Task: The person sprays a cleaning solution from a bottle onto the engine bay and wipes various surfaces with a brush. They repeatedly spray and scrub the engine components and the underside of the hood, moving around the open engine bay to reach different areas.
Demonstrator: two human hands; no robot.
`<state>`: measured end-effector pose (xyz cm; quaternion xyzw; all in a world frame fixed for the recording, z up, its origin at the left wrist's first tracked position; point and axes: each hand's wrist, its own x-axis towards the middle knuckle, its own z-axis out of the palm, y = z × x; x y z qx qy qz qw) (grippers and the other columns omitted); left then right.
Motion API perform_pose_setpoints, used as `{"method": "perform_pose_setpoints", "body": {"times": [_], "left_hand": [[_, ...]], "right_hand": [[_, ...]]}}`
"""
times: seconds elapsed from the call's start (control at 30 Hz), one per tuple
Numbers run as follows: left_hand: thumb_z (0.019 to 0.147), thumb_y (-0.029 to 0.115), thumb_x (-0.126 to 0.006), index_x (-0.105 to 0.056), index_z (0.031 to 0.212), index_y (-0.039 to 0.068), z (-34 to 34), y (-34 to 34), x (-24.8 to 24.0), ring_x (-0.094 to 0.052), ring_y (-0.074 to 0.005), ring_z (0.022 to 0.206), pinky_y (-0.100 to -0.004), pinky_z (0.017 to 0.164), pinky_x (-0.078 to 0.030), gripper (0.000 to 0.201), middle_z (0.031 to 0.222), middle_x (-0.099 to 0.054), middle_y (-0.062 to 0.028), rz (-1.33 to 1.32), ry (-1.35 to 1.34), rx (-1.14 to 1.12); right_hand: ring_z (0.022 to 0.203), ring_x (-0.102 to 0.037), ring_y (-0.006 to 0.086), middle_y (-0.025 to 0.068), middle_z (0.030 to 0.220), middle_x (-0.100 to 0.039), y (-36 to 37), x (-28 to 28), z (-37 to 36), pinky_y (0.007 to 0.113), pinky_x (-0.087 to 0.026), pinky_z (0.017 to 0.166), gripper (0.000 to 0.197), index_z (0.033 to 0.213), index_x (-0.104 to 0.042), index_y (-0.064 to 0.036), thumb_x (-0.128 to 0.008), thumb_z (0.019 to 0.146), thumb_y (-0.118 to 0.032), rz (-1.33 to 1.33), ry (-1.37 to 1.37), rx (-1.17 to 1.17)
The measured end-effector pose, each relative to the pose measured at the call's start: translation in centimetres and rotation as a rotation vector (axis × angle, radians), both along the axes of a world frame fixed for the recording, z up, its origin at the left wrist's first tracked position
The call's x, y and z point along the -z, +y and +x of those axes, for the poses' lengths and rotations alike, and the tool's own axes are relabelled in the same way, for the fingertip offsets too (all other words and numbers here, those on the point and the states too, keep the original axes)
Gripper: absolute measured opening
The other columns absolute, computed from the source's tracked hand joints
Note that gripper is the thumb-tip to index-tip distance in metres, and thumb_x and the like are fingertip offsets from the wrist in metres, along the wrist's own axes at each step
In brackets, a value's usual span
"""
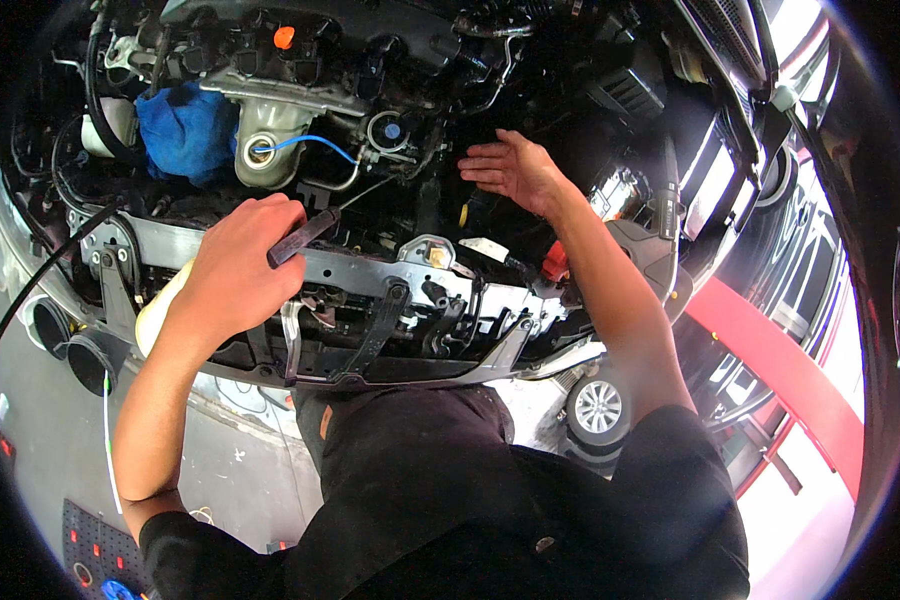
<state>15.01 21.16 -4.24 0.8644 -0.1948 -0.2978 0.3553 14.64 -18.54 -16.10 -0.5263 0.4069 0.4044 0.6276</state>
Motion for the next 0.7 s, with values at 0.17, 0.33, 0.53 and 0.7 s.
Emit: {"method": "perform_pose_setpoints", "body": {"times": [0.17, 0.33, 0.53, 0.7], "left_hand": [[0.078, 0.015, -0.060, -0.060, 0.093, 0.001, -0.6, -1.2, 1.0, -0.061, -0.0434, 0.102, -0.0557, 0.084, -0.047, 0.020, 0.097, -0.063, -0.0179, 0.048, -0.005, -0.031], [0.078, 0.016, -0.061, -0.059, 0.090, 0.001, -1.0, -1.6, 1.7, -0.061, -0.0438, 0.101, -0.0562, 0.083, -0.048, 0.020, 0.096, -0.063, -0.0186, 0.060, 0.018, 0.024], [0.078, 0.016, -0.062, -0.059, 0.092, 0.001, -1.0, -2.2, 1.1, -0.061, -0.0437, 0.100, -0.0559, 0.083, -0.048, 0.021, 0.097, -0.062, -0.0176, 0.059, 0.005, 0.045], [0.078, 0.016, -0.062, -0.059, 0.095, 0.001, -0.9, -2.5, 1.2, -0.061, -0.0428, 0.101, -0.0546, 0.084, -0.048, 0.023, 0.100, -0.060, -0.0175, 0.096, 0.039, 0.061]], "right_hand": [[0.146, -0.048, 0.0408, 0.0318, 0.156, -0.048, 0.4, 2.3, -0.8, 0.051, -0.032, 0.125, 0.067, 0.157, -0.037, 0.0086, -0.039, 0.111, -0.040, -0.148, -0.067, 0.021], [0.127, -0.062, 0.0390, 0.0276, 0.137, -0.062, 1.3, 8.9, -3.0, 0.050, -0.051, 0.110, 0.048, 0.145, -0.050, 0.0051, -0.058, 0.103, -0.017, -0.145, -0.056, 0.107], [0.113, -0.065, 0.0299, 0.0142, 0.123, -0.068, 3.3, 16.9, -3.0, 0.052, -0.056, 0.098, 0.036, 0.118, -0.068, 0.0006, -0.078, 0.091, -0.021, -0.281, 0.041, -0.217], [0.108, -0.071, 0.0351, 0.0228, 0.132, -0.068, 4.1, 11.7, -2.9, 0.052, -0.060, 0.093, 0.071, 0.130, -0.067, 0.0060, -0.093, 0.080, -0.037, -0.034, 0.226, -0.482]]}}
